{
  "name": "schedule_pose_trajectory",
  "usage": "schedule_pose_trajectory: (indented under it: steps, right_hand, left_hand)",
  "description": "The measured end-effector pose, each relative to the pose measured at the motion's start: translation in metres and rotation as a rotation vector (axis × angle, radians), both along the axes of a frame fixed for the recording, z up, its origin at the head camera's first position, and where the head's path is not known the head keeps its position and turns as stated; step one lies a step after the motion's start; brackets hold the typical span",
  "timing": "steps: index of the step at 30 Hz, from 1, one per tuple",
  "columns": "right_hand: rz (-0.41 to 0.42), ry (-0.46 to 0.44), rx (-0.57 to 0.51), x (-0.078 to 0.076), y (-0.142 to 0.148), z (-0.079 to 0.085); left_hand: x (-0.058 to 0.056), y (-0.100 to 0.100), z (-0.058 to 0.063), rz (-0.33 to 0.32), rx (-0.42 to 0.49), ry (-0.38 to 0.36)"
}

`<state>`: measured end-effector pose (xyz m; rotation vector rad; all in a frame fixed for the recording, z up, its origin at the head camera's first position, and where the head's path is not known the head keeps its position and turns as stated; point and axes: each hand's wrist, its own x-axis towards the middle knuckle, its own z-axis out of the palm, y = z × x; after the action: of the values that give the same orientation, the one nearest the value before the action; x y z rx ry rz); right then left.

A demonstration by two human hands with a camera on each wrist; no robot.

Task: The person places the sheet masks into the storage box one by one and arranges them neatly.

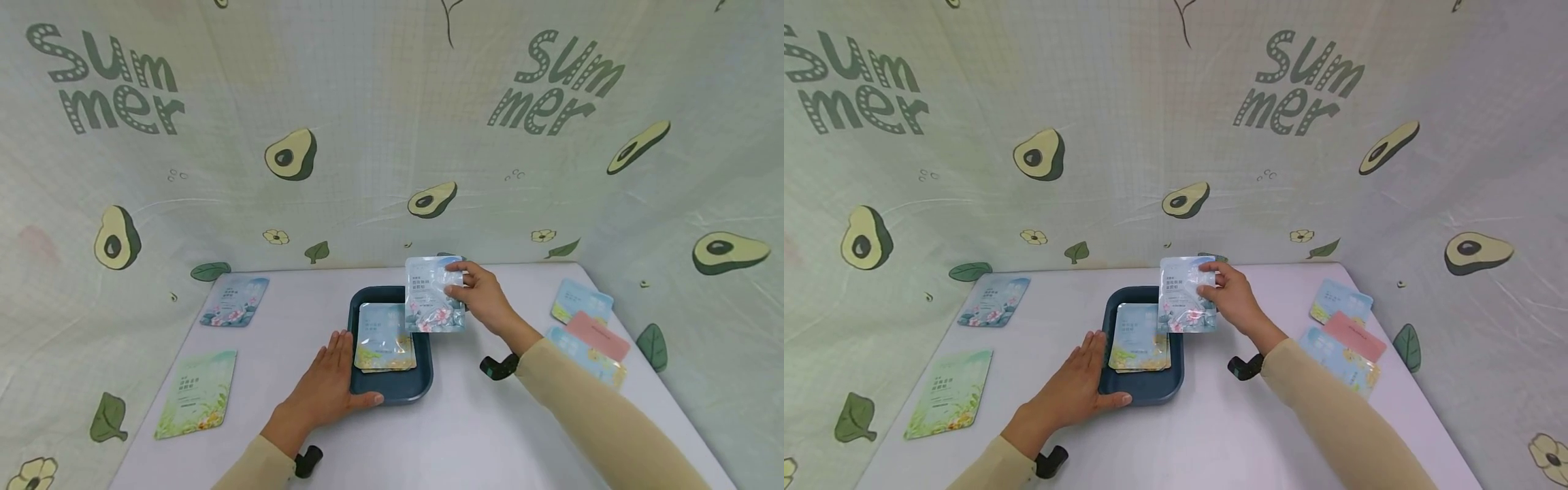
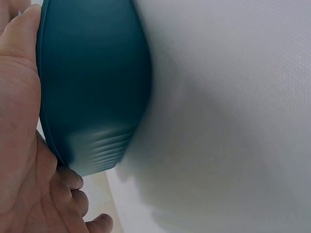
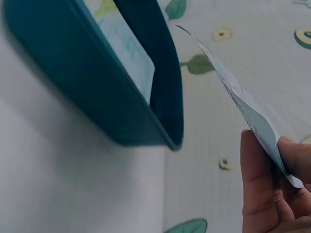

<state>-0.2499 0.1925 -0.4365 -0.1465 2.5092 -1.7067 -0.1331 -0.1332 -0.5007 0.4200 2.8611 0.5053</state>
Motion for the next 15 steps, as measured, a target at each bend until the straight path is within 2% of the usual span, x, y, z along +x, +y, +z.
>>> schedule_pose_trajectory:
  steps: [10,15]
  right_hand:
    - [0.044,-0.041,-0.078,0.004,-0.045,-0.015]
    - [0.039,-0.061,-0.082,0.005,-0.065,-0.023]
  left_hand:
    - [-0.001,0.0,0.0,-0.01,-0.006,-0.002]
    - [-0.001,-0.001,0.0,-0.029,-0.041,0.038]
